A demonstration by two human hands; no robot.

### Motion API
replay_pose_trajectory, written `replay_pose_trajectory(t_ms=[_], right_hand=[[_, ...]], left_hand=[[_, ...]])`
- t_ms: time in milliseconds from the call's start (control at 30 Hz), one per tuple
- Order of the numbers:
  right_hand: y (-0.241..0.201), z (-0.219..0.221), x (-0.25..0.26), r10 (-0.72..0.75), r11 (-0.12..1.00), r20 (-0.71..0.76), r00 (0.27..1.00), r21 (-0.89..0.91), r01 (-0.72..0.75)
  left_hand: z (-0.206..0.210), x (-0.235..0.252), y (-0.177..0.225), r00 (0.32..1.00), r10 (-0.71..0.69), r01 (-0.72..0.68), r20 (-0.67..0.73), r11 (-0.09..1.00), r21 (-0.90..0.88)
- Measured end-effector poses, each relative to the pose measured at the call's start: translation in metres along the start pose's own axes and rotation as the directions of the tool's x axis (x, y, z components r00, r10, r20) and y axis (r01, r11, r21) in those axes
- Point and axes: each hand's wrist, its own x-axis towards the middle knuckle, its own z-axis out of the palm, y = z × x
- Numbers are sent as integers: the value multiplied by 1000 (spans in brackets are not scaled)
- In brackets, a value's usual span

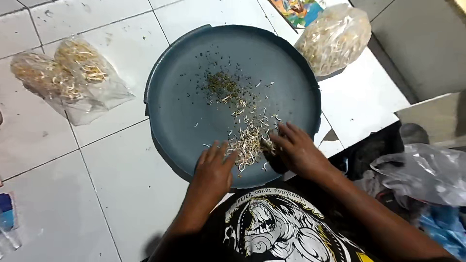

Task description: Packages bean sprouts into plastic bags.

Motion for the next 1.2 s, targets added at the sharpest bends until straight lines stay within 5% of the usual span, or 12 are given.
replay_pose_trajectory(t_ms=[167,467,700,900,1033,1200], right_hand=[[-6,7,36,242,967,-19,970,-83,-242],[-63,32,33,177,982,140,974,33,-184],[-78,13,25,-98,937,-54,994,332,111],[-31,-9,10,286,958,171,943,-42,-283],[-59,8,8,303,942,278,912,61,-331],[-108,38,22,243,934,135,960,233,-270]], left_hand=[[-4,16,3,957,-289,281,17,941,186],[1,39,15,958,-230,226,173,973,41],[-23,17,0,1000,12,-13,-8,993,-121],[-33,12,-33,978,-192,178,77,971,161],[-23,20,-18,960,-172,168,222,985,36],[-13,26,-9,967,-70,89,243,994,-69]])
